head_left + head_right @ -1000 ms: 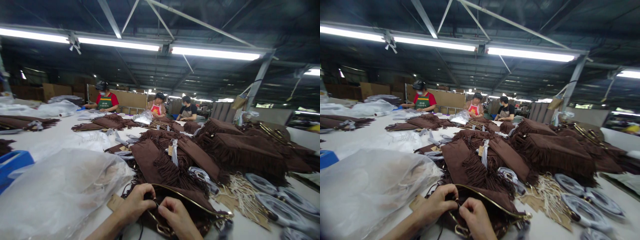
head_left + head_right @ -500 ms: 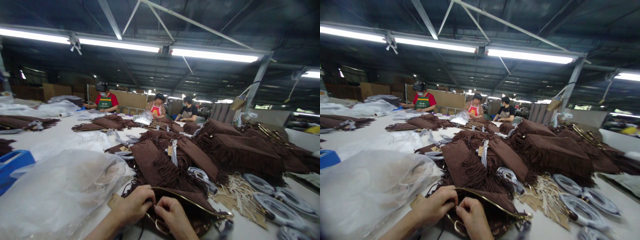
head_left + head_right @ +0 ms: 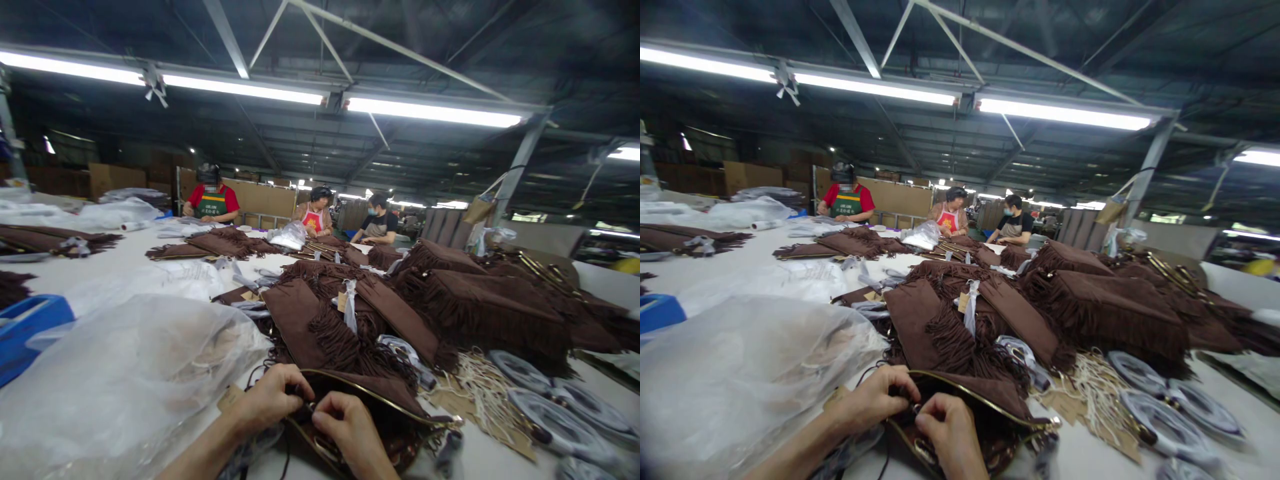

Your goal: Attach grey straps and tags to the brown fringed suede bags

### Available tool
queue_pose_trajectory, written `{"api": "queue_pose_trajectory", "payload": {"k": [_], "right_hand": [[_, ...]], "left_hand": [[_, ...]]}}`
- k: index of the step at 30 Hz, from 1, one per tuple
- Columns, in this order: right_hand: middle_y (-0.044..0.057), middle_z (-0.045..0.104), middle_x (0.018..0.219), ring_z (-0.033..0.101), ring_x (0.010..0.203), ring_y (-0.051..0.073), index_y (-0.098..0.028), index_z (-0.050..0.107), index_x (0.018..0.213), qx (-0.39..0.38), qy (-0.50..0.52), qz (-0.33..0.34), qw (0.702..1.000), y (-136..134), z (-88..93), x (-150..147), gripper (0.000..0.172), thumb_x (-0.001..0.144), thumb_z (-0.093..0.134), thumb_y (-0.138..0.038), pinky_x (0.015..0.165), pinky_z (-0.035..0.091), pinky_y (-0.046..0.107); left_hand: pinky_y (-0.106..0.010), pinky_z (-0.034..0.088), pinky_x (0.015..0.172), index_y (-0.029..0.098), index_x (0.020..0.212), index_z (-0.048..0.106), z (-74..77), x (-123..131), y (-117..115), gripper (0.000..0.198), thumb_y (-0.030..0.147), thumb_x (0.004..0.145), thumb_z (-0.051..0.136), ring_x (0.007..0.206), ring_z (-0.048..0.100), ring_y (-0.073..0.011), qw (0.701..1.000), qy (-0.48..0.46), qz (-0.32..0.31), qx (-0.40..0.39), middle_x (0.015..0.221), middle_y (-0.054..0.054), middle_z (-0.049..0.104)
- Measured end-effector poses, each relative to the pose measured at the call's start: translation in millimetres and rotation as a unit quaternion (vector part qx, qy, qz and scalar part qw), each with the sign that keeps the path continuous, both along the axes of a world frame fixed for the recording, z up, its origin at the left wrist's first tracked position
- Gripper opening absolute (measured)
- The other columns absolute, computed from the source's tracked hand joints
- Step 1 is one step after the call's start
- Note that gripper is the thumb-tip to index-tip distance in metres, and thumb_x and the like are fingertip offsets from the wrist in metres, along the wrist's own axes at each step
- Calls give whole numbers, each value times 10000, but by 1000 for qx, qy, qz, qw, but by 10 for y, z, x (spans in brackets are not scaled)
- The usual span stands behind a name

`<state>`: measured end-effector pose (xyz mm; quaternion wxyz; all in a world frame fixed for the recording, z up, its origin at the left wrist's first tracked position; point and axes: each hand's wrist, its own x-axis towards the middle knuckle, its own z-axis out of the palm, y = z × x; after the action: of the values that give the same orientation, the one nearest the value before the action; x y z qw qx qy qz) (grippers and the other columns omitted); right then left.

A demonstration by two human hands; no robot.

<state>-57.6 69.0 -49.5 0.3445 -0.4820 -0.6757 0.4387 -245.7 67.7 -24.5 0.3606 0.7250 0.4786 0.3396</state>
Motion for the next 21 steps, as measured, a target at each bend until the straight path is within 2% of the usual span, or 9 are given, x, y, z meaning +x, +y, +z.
{"api": "queue_pose_trajectory", "payload": {"k": [5, 8, 11, 14, 16, 17, 19, 21], "right_hand": [[-48, 514, 484, 467, 481, 126, -178, 590, 593, -35, 23, 2, 999, 37, -58, -26, 63, 605, 603, -238, 482, 315, 236], [-76, 466, 480, 414, 448, 105, -197, 527, 623, -47, 42, -4, 998, 51, -73, -71, 103, 588, 599, -261, 465, 294, 231], [-81, 461, 498, 411, 463, 103, -200, 515, 644, -39, 57, -3, 998, 37, -30, -88, 126, 580, 601, -267, 477, 306, 232], [-30, 556, 590, 504, 581, 143, -172, 606, 683, 4, 47, 15, 999, 12, 81, -3, 147, 668, 601, -319, 579, 387, 259], [7, 616, 664, 550, 673, 171, -159, 662, 715, 41, 42, 12, 998, -4, 190, 109, 192, 707, 597, -339, 665, 418, 284], [13, 627, 678, 551, 675, 169, -156, 677, 731, 42, 49, 4, 998, -16, 255, 170, 203, 706, 606, -344, 662, 417, 280], [-3, 616, 661, 493, 573, 122, -155, 682, 782, -9, 90, -7, 996, -51, 394, 274, 235, 685, 646, -367, 546, 361, 234], [-29, 591, 641, 381, 478, 67, -160, 665, 825, -89, 154, 10, 984, -104, 528, 324, 286, 680, 695, -404, 445, 225, 190]], "left_hand": [[-216, 417, 731, 189, 750, 748, 27, 19, -25, 236, 45, 622, 611, 830, 590, -150, 999, 8, -21, 28, 828, 1, 635], [-208, 401, 722, 184, 696, 693, 55, 64, -62, 181, 39, 669, 588, 823, 569, -136, 997, 51, -20, 59, 816, 4, 591], [-209, 401, 715, 184, 720, 636, 88, 95, -107, 172, 52, 752, 531, 817, 548, -132, 990, 109, -25, 86, 863, -7, 558], [-228, 414, 729, 187, 770, 597, 133, 105, -162, 179, 67, 822, 475, 842, 548, -144, 980, 146, -28, 129, 968, -33, 560], [-270, 419, 783, 185, 791, 578, 180, 118, -216, 170, 68, 838, 464, 919, 541, -178, 966, 183, -19, 181, 1074, -60, 560], [-302, 416, 816, 182, 802, 572, 209, 130, -249, 164, 66, 840, 462, 961, 530, -202, 956, 208, -15, 208, 1123, -74, 555], [-367, 400, 866, 178, 822, 565, 269, 166, -322, 156, 58, 828, 464, 1016, 504, -247, 935, 252, -13, 251, 1177, -97, 549], [-393, 393, 882, 177, 837, 556, 325, 205, -392, 163, 53, 826, 451, 1013, 499, -257, 930, 251, -25, 268, 1168, -106, 555]]}}
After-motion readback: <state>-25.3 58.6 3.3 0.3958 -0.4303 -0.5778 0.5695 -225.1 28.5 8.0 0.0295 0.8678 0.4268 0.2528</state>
